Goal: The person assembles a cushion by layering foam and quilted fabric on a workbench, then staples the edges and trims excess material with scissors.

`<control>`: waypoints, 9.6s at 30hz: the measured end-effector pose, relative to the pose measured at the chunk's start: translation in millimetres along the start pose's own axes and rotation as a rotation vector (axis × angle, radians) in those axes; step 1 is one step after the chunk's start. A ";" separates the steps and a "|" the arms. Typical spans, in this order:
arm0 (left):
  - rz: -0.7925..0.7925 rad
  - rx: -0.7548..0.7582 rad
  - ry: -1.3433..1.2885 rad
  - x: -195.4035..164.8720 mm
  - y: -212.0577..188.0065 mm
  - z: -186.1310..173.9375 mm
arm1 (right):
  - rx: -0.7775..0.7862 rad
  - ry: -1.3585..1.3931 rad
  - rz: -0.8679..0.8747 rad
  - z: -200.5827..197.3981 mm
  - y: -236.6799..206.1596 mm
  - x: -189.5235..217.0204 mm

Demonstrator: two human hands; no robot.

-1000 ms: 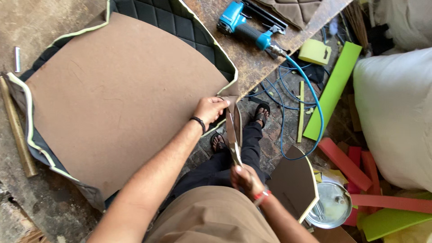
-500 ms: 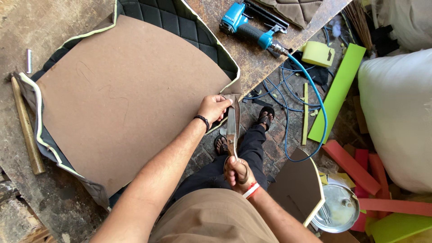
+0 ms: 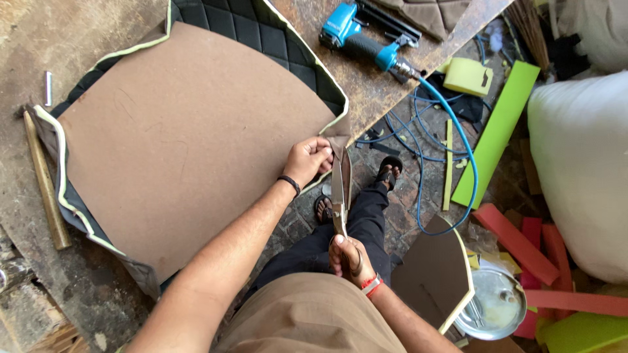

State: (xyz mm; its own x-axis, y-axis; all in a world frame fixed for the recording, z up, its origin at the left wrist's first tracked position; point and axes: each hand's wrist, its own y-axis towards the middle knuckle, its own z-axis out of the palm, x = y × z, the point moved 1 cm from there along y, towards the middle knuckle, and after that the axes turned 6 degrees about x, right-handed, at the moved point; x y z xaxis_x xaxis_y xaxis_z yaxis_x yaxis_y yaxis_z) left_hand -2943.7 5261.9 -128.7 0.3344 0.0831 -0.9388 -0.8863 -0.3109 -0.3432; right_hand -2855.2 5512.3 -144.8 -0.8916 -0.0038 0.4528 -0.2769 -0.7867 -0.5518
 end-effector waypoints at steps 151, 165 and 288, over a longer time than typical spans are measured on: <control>0.101 -0.723 0.498 -46.6 36.5 -22.2 | 1.820 -3.240 -0.352 221.4 342.8 474.0; 0.040 -0.719 0.490 -34.5 41.8 -33.7 | 1.968 -3.096 -0.269 186.5 369.7 456.1; -0.094 0.147 1.334 -75.4 95.9 -92.6 | -0.461 -2.053 -0.796 42.1 295.3 400.4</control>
State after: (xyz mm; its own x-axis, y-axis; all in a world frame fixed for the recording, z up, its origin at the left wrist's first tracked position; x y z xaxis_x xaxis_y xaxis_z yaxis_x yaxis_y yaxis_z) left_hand -3024.3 5138.1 -88.0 0.3752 -0.9064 -0.1943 -0.8407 -0.2444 -0.4831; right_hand -3278.8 5252.5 -96.9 0.7877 -0.5320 0.3105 -0.5872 -0.8008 0.1176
